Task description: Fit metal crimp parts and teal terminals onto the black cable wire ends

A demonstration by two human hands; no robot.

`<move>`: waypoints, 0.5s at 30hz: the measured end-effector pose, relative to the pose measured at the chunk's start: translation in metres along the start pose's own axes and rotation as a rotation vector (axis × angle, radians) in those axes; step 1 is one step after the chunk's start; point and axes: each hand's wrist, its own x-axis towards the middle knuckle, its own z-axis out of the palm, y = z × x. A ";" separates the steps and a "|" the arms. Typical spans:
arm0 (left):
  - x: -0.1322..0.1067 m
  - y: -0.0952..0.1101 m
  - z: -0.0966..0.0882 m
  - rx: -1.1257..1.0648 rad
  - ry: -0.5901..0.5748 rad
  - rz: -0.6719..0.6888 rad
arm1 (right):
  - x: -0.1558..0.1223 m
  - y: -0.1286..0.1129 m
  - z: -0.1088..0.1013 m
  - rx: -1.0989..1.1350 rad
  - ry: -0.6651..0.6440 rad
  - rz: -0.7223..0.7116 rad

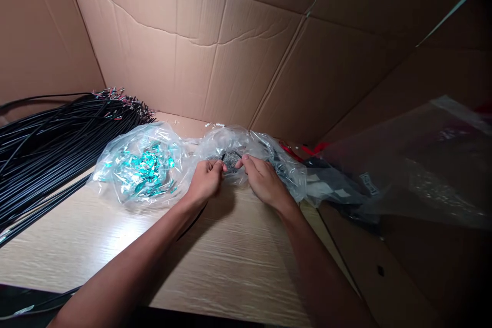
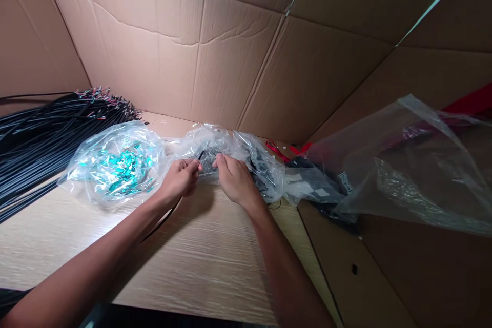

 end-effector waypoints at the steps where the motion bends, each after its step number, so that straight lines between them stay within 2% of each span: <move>1: -0.001 0.003 0.001 -0.036 -0.026 -0.042 | -0.001 0.002 0.001 -0.037 0.005 -0.001; 5: -0.007 0.010 0.002 -0.110 -0.093 -0.096 | -0.002 0.011 0.004 -0.135 0.036 -0.002; 15: -0.008 0.010 0.002 -0.152 -0.117 -0.127 | 0.003 0.022 0.009 -0.108 0.055 -0.092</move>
